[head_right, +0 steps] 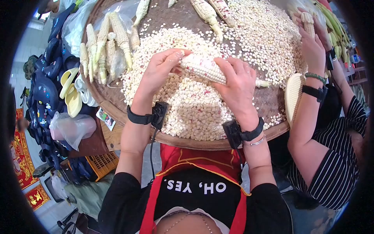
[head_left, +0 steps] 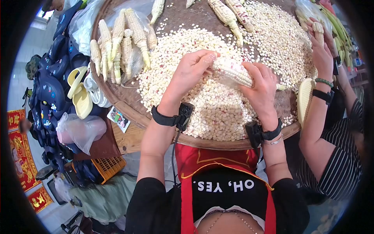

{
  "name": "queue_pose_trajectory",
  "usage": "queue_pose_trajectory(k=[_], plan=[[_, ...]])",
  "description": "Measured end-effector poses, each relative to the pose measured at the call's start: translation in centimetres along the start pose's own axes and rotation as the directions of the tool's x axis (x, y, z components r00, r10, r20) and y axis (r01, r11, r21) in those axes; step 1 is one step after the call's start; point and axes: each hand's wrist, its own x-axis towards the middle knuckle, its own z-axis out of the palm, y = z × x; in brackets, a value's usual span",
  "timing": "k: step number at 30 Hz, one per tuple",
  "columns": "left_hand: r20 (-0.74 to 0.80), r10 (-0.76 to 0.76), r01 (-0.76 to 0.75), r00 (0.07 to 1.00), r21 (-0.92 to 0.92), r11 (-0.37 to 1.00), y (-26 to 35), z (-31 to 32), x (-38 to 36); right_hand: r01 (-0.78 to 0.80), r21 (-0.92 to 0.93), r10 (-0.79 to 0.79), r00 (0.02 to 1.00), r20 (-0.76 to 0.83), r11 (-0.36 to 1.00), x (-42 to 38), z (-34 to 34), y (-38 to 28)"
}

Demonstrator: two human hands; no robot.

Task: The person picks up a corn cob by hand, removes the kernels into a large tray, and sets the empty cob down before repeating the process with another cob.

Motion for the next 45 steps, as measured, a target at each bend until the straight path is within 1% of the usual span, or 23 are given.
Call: queue_pose_trajectory(k=[1, 2, 3, 4, 6, 9, 11, 12, 14, 17, 23, 26, 28, 29, 31, 32, 33, 34, 35, 37, 41, 44, 45], plan=[[0.146, -0.167, 0.198, 0.975, -0.228, 0.953, 0.4, 0.1, -0.1, -0.025, 0.034, 0.025, 0.999, 0.020, 0.999, 0.0, 0.2, -0.1], [0.151, -0.168, 0.199, 0.974, -0.227, 0.953, 0.3, 0.3, -0.1, -0.051, 0.066, 0.048, 0.998, 0.041, 0.997, 0.0, 0.3, -0.2], [0.147, -0.127, 0.158, 0.981, -0.224, 0.962, 0.0, 0.6, -0.1, -0.053, 0.063, 0.051, 0.998, 0.042, 0.997, -0.1, 0.3, -0.2], [0.140, -0.086, 0.116, 0.986, -0.219, 0.969, -0.2, 0.9, -0.1, -0.072, 0.037, 0.068, 0.993, 0.100, 0.997, -0.2, 0.4, -0.2], [0.131, -0.094, 0.120, 0.987, -0.206, 0.971, -0.3, 0.9, 0.1, -0.088, 0.016, 0.084, 0.983, 0.161, 0.996, -0.2, 0.3, -0.5], [0.139, -0.099, 0.126, 0.985, -0.202, 0.971, -0.2, 0.7, 0.0, -0.044, 0.076, 0.030, 0.984, 0.174, 0.996, 0.1, -0.4, -0.8], [0.162, -0.097, 0.131, 0.982, -0.213, 0.968, 0.0, 0.6, 0.0, -0.075, 0.204, 0.027, 0.973, 0.229, 0.976, 0.3, -0.5, -0.4], [0.168, -0.083, 0.119, 0.982, -0.216, 0.969, 0.2, 0.5, -0.1, -0.079, 0.202, 0.031, 0.973, 0.228, 0.976, 0.2, -0.4, -0.3], [0.176, -0.068, 0.106, 0.982, -0.219, 0.970, 0.4, 0.3, -0.2, -0.070, 0.336, 0.016, 0.987, 0.160, 0.939, 0.2, -0.2, -0.3], [0.190, -0.018, 0.068, 0.982, -0.258, 0.964, 0.6, 0.2, -0.4, -0.059, 0.360, 0.012, 0.991, 0.132, 0.931, 0.4, -0.6, -0.5], [0.170, 0.015, 0.022, 0.985, -0.212, 0.977, 0.7, 0.3, -0.5, 0.033, 0.273, -0.057, 0.995, 0.080, 0.961, 0.5, -0.7, -0.5], [0.156, 0.001, 0.023, 0.988, -0.156, 0.987, 0.6, 0.4, -0.5, 0.058, 0.233, -0.077, 0.994, 0.072, 0.971, 0.4, -0.6, -0.2], [0.155, -0.039, 0.041, 0.987, -0.007, 0.999, 0.7, 0.5, -0.5, 0.074, 0.212, -0.093, 0.992, 0.081, 0.975, 0.3, -0.6, -0.1], [0.152, -0.040, 0.041, 0.988, -0.007, 0.999, 0.9, 0.7, -0.7, 0.088, 0.188, -0.106, 0.991, 0.085, 0.978, 0.4, -0.7, -0.1], [0.054, -0.015, -0.004, 0.998, 0.349, 0.937, 2.1, 1.6, -1.1, 0.051, 0.184, -0.073, 0.990, 0.117, 0.982, 0.3, -0.8, -0.3], [0.053, -0.015, -0.004, 0.998, 0.348, 0.937, 1.6, 2.0, -1.0, 0.013, 0.179, -0.040, 0.988, 0.146, 0.984, 0.3, -0.8, -0.4], [-0.007, 0.161, -0.142, 0.987, 0.437, 0.888, 0.9, 2.4, -1.1, 0.015, 0.179, -0.042, 0.988, 0.148, 0.984, 0.2, -0.6, -0.5], [-0.050, 0.339, -0.263, 0.939, 0.530, 0.806, 0.4, 2.7, -1.1, -0.004, 0.200, -0.023, 0.991, 0.131, 0.980, 0.1, -0.2, -0.6], [-0.051, 0.342, -0.265, 0.938, 0.530, 0.806, 0.0, 2.8, -1.0, -0.023, 0.222, -0.003, 0.994, 0.113, 0.975, 0.1, 0.0, -0.7], [-0.080, 0.503, -0.357, 0.861, 0.610, 0.708, -0.1, 2.9, -0.9, -0.026, 0.195, 0.003, 0.993, 0.117, 0.980, 0.1, -0.1, -0.8], [-0.095, 0.499, -0.354, 0.861, 0.592, 0.724, 0.0, 3.2, -1.1, -0.022, 0.152, 0.008, 0.996, 0.093, 0.988, 0.1, -0.3, -0.7], [-0.076, 0.445, -0.329, 0.892, 0.565, 0.757, 0.2, 2.6, -1.0, -0.038, 0.156, 0.024, 0.995, 0.095, 0.987, 0.0, -0.4, -0.6], [-0.118, 0.277, -0.212, 0.954, 0.391, 0.896, 0.0, 1.9, -0.7, -0.040, 0.156, 0.025, 0.995, 0.093, 0.987, 0.1, -0.5, -0.6]])
